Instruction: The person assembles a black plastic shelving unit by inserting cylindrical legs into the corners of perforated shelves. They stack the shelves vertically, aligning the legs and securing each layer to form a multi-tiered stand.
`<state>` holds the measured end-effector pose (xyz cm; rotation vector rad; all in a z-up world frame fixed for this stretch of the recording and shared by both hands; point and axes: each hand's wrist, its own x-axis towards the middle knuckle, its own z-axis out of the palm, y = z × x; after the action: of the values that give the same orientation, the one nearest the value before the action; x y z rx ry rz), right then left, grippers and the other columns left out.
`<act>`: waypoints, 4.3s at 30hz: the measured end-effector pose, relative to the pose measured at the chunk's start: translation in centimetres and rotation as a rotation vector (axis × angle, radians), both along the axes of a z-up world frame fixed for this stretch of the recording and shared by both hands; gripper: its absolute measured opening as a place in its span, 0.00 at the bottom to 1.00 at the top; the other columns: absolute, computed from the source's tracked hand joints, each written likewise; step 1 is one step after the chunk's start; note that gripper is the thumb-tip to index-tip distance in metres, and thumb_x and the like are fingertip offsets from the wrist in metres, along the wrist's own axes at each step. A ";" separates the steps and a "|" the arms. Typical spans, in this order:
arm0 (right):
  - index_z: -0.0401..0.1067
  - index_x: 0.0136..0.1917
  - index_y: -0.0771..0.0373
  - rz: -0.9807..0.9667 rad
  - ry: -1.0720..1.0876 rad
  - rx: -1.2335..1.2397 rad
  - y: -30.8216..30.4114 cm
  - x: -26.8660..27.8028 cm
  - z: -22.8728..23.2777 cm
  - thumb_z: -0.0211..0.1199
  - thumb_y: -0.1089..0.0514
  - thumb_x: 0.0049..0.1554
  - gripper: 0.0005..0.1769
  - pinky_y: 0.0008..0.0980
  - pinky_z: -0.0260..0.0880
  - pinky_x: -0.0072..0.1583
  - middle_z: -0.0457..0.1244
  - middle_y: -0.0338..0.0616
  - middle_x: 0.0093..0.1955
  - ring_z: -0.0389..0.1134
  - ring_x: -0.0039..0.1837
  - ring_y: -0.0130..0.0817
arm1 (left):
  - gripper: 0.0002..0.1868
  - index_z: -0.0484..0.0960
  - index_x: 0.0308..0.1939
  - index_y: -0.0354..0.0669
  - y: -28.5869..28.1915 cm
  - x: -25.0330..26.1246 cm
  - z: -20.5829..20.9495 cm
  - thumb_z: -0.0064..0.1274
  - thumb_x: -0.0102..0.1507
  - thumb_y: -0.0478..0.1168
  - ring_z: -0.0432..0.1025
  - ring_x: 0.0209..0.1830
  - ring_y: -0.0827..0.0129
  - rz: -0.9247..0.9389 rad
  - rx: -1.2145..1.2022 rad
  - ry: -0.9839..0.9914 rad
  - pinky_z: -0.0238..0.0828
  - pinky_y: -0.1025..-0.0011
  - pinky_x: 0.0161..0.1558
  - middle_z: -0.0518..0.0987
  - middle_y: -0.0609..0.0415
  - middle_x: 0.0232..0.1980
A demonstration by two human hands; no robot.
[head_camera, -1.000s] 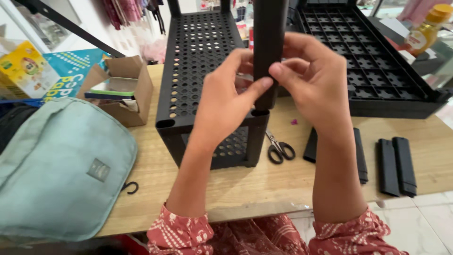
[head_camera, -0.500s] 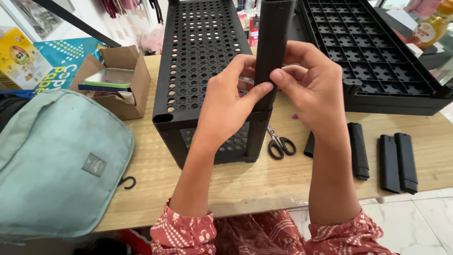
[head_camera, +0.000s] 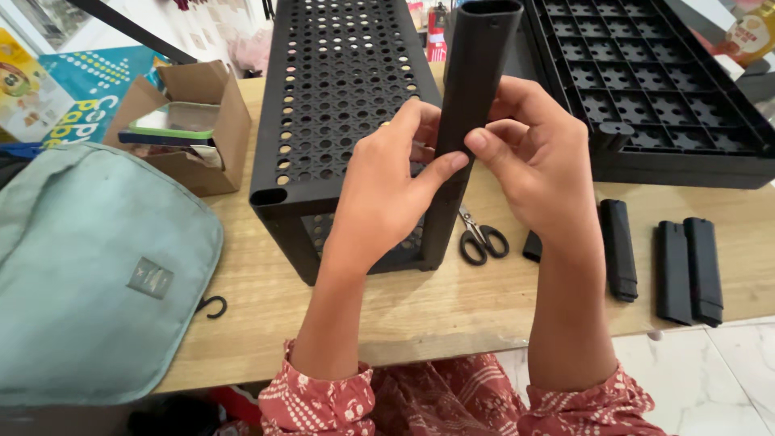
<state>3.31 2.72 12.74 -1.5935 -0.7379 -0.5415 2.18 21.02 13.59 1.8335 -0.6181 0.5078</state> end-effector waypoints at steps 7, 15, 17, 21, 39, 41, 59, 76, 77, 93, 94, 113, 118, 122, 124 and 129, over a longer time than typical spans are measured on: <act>0.67 0.71 0.72 -0.034 -0.002 -0.036 -0.1 -0.1 -0.2 0.64 0.70 0.65 0.21 0.30 0.73 0.65 0.67 0.42 0.60 0.69 0.61 0.25 | 0.15 0.75 0.47 0.34 0.0 -0.1 0.1 0.63 0.62 0.37 0.83 0.43 0.60 -0.001 0.034 -0.039 0.80 0.67 0.47 0.84 0.46 0.43; 0.67 0.70 0.71 -0.025 0.028 -0.023 -0.1 -0.4 0.0 0.64 0.71 0.64 0.21 0.29 0.74 0.63 0.67 0.42 0.60 0.70 0.59 0.27 | 0.16 0.76 0.50 0.37 -0.1 -0.5 0.0 0.63 0.62 0.37 0.85 0.43 0.63 0.022 0.017 0.020 0.81 0.68 0.46 0.85 0.49 0.43; 0.67 0.69 0.71 -0.034 0.055 -0.030 -0.1 -1.0 0.1 0.64 0.71 0.63 0.21 0.28 0.75 0.62 0.67 0.43 0.60 0.71 0.60 0.29 | 0.20 0.75 0.54 0.37 -0.9 -1.1 -0.1 0.63 0.61 0.37 0.83 0.47 0.63 0.094 -0.033 -0.049 0.80 0.67 0.49 0.85 0.49 0.46; 0.66 0.69 0.69 -0.120 0.127 0.008 -1.6 -3.0 0.4 0.65 0.71 0.59 0.25 0.26 0.75 0.57 0.67 0.42 0.61 0.71 0.61 0.29 | 0.27 0.72 0.62 0.36 -3.3 -3.6 -0.5 0.67 0.63 0.38 0.77 0.57 0.57 0.240 -0.138 -0.285 0.73 0.63 0.58 0.79 0.45 0.56; 0.80 0.52 0.66 -0.805 0.542 -0.460 -21.1 -5.0 -11.8 0.64 0.63 0.53 0.13 0.35 0.73 0.53 0.73 0.52 0.46 0.75 0.49 0.39 | 0.30 0.64 0.70 0.35 -28.8 2.6 -19.6 0.52 0.67 0.42 0.66 0.69 0.46 -0.302 -0.092 0.407 0.62 0.59 0.66 0.70 0.33 0.68; 0.80 0.53 0.64 -0.864 0.631 -0.486 -21.1 -4.6 -13.0 0.62 0.65 0.52 0.15 0.37 0.73 0.53 0.72 0.54 0.47 0.75 0.51 0.42 | 0.33 0.56 0.73 0.34 -30.2 3.4 -21.4 0.50 0.68 0.42 0.62 0.73 0.47 -0.313 -0.127 0.525 0.59 0.60 0.69 0.64 0.33 0.73; 0.66 0.70 0.66 -0.502 0.809 -0.050 -21.5 -6.4 -11.7 0.68 0.63 0.51 0.34 0.28 0.70 0.46 0.69 0.47 0.48 0.69 0.45 0.28 | 0.34 0.61 0.68 0.33 -26.7 2.1 -20.0 0.59 0.61 0.36 0.71 0.66 0.58 -0.400 -0.345 0.556 0.70 0.66 0.63 0.72 0.38 0.67; 0.49 0.77 0.61 -0.072 0.531 0.070 -11.6 -11.6 -5.2 0.71 0.64 0.53 0.45 0.26 0.74 0.42 0.66 0.48 0.42 0.71 0.40 0.30 | 0.31 0.61 0.69 0.33 -11.8 -4.6 -9.1 0.55 0.65 0.37 0.79 0.43 0.68 -0.526 -0.248 0.433 0.79 0.71 0.43 0.80 0.43 0.54; 0.48 0.78 0.62 -0.071 0.493 0.067 -11.1 -11.8 -4.3 0.70 0.64 0.53 0.46 0.26 0.74 0.43 0.66 0.48 0.44 0.71 0.41 0.30 | 0.31 0.60 0.70 0.33 -11.1 -5.4 -7.7 0.54 0.66 0.37 0.79 0.44 0.67 -0.540 -0.267 0.398 0.80 0.71 0.44 0.80 0.43 0.55; 0.61 0.78 0.66 0.201 -0.030 -0.042 6.1 -6.8 9.0 0.68 0.67 0.62 0.34 0.26 0.75 0.53 0.67 0.44 0.55 0.71 0.53 0.26 | 0.24 0.71 0.70 0.38 6.4 -7.0 6.0 0.56 0.71 0.28 0.80 0.50 0.71 -0.196 -0.348 -0.153 0.82 0.73 0.52 0.82 0.50 0.55; 0.62 0.77 0.65 0.239 -0.023 -0.038 7.6 -6.1 8.7 0.68 0.67 0.62 0.33 0.26 0.75 0.52 0.67 0.44 0.55 0.70 0.52 0.26 | 0.23 0.72 0.69 0.38 7.7 -6.7 5.7 0.56 0.70 0.28 0.80 0.50 0.71 -0.139 -0.346 -0.150 0.81 0.73 0.51 0.82 0.50 0.55; 0.65 0.73 0.64 0.286 0.190 -0.088 15.7 -0.2 3.2 0.66 0.67 0.57 0.31 0.25 0.75 0.48 0.67 0.42 0.51 0.69 0.47 0.24 | 0.23 0.75 0.65 0.39 14.4 -1.8 -1.5 0.57 0.65 0.30 0.78 0.51 0.71 0.046 -0.439 0.011 0.77 0.72 0.51 0.82 0.52 0.56; 0.65 0.73 0.63 0.305 0.185 -0.092 15.8 -0.3 2.6 0.66 0.67 0.57 0.31 0.25 0.75 0.50 0.67 0.42 0.52 0.70 0.49 0.23 | 0.23 0.74 0.66 0.39 14.5 -1.9 -2.6 0.57 0.66 0.29 0.77 0.52 0.71 0.011 -0.488 0.006 0.77 0.72 0.52 0.80 0.51 0.57; 0.65 0.71 0.64 0.297 0.216 -0.098 15.8 -0.5 2.4 0.66 0.68 0.56 0.30 0.27 0.75 0.50 0.67 0.43 0.50 0.70 0.48 0.24 | 0.22 0.74 0.65 0.38 14.5 -2.1 -3.0 0.56 0.66 0.28 0.77 0.52 0.71 -0.003 -0.513 0.036 0.77 0.72 0.51 0.81 0.50 0.57; 0.66 0.72 0.65 0.290 0.177 -0.117 15.7 -0.4 2.3 0.66 0.68 0.56 0.30 0.27 0.75 0.51 0.67 0.43 0.50 0.70 0.48 0.25 | 0.22 0.74 0.66 0.37 14.4 -2.1 -3.2 0.55 0.67 0.28 0.77 0.52 0.71 -0.012 -0.514 0.033 0.77 0.72 0.52 0.81 0.50 0.57; 0.66 0.70 0.67 0.262 0.123 -0.154 15.6 -0.4 2.1 0.66 0.69 0.57 0.28 0.26 0.74 0.53 0.68 0.43 0.49 0.70 0.50 0.26 | 0.22 0.73 0.67 0.34 14.4 -2.2 -3.9 0.55 0.68 0.28 0.77 0.53 0.72 -0.066 -0.538 -0.002 0.76 0.72 0.55 0.80 0.49 0.57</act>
<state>2.90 18.37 14.80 -1.6234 -0.8952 -0.1978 -0.04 35.40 9.73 1.3006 -0.4834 0.5681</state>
